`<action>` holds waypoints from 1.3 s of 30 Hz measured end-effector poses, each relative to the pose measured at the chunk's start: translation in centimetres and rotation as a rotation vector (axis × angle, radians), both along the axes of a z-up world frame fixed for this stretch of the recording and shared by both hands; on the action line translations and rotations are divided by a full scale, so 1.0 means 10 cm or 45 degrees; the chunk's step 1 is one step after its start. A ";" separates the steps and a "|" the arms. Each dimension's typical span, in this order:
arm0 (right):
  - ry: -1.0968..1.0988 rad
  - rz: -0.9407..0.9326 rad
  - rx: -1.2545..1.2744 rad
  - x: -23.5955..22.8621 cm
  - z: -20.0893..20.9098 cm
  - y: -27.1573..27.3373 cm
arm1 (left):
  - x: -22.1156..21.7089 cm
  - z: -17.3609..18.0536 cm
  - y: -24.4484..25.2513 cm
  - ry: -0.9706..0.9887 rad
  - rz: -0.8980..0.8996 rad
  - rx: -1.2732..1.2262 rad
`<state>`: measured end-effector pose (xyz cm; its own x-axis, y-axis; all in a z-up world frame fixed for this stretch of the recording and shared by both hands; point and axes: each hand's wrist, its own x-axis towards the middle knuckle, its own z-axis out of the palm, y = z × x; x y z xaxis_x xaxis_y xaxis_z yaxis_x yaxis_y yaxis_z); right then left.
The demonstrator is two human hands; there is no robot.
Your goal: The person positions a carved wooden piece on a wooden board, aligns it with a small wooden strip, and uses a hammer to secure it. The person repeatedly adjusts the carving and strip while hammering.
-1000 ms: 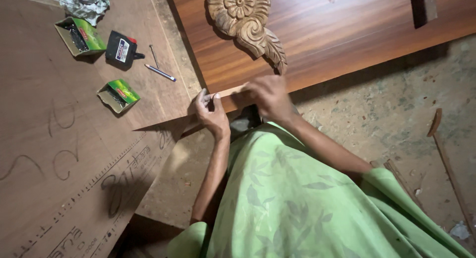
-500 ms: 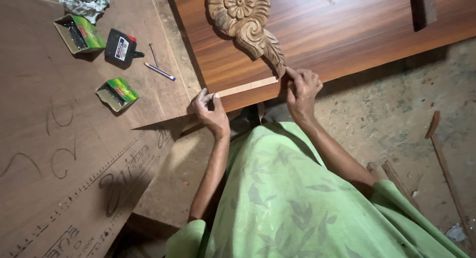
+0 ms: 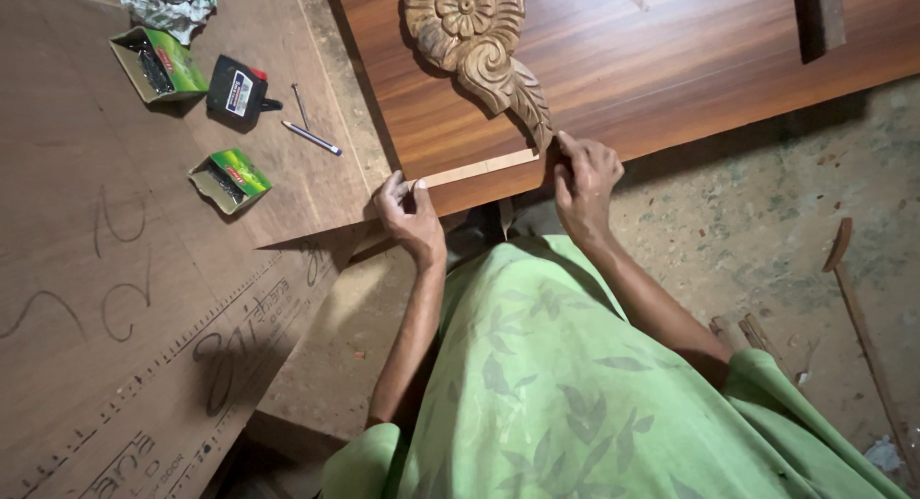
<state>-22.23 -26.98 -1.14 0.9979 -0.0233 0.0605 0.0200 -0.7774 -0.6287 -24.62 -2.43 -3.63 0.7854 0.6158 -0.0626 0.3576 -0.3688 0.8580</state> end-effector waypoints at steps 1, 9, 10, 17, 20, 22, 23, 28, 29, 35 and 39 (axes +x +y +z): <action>-0.013 -0.002 0.028 -0.03 -0.01 0.00 | -0.01 -0.01 0.00 0.004 0.003 -0.005; -0.029 0.102 -0.198 -0.16 0.07 0.08 | -0.03 -0.13 0.01 -0.014 0.044 -0.143; -0.028 0.109 -0.223 -0.16 0.09 0.09 | -0.04 -0.14 0.01 -0.010 0.041 -0.129; -0.042 0.105 -0.159 -0.11 0.20 0.10 | -0.04 -0.11 0.00 -0.002 0.078 -0.148; -0.045 0.099 -0.162 -0.11 0.19 0.10 | -0.03 -0.09 -0.01 0.022 0.082 -0.155; -0.040 0.102 -0.164 -0.11 0.18 0.10 | -0.03 -0.08 0.00 0.029 0.071 -0.141; -0.033 0.100 -0.161 -0.11 0.18 0.10 | -0.03 -0.08 -0.01 0.024 0.065 -0.138; -0.017 0.102 -0.152 -0.10 0.25 0.12 | -0.05 -0.06 -0.01 0.006 0.060 -0.136; -0.020 0.104 -0.153 -0.09 0.26 0.12 | -0.04 -0.07 -0.01 -0.017 0.049 -0.131; 0.019 0.112 -0.103 -0.07 0.30 0.09 | -0.06 -0.09 0.02 -0.014 0.021 -0.049; 0.018 0.062 -0.012 0.04 0.31 0.02 | -0.01 -0.07 0.03 -0.051 0.028 0.009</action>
